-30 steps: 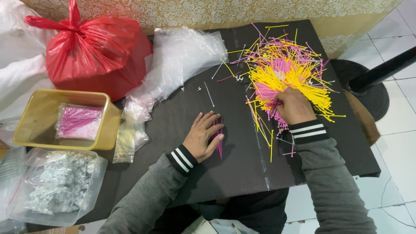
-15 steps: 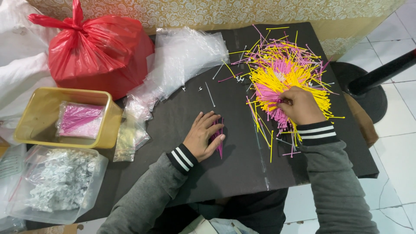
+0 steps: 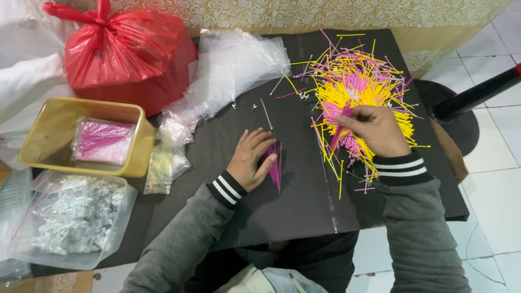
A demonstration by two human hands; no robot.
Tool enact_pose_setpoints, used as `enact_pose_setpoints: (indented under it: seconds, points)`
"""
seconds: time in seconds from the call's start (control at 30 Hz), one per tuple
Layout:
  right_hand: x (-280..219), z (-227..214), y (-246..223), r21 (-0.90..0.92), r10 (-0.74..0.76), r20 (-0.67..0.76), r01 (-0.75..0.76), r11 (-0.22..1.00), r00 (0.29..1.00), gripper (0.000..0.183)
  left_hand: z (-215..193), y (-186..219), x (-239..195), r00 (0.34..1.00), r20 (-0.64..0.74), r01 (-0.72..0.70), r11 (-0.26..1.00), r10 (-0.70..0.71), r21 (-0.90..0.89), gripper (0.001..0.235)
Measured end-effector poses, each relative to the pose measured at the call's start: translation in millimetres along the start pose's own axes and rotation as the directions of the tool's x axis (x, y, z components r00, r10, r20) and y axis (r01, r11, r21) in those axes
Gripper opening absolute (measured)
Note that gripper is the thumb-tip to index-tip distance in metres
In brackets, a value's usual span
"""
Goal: The person sorts thin plastic ties by color, gathers them into groups, and places them into a small clear plastic bag.
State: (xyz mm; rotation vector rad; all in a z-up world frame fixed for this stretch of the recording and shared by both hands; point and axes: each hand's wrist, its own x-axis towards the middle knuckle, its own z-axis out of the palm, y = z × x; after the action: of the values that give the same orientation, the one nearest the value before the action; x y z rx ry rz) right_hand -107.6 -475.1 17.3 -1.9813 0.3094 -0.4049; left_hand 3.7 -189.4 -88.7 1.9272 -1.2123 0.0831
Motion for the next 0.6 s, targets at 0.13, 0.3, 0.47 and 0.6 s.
enact_pose_setpoints:
  seconds: [0.13, 0.3, 0.47, 0.6]
  points:
    - [-7, 37, 2, 0.128, 0.149, 0.12, -0.164, 0.978, 0.981, 0.019, -8, -3, -1, 0.999, -0.018, 0.031, 1.0, -0.031, 0.002, 0.048]
    - [6, 96, 64, 0.121, 0.357, 0.238, -0.392, 0.912, 0.903, 0.02, -21, 2, -4, 0.996, 0.052, 0.066, 0.995, -0.07, 0.069, 0.089]
    - [14, 127, 85, -0.114, 0.359, 0.217, -0.341, 0.933, 0.908, 0.023, -19, 4, -7, 0.993, 0.089, 0.07, 0.993, -0.078, 0.097, 0.097]
    - [9, 129, 78, -0.384, 0.34, 0.169, -0.256, 0.887, 0.925, 0.031, -13, -1, -10, 0.989, 0.116, 0.079, 0.989, -0.094, 0.126, 0.098]
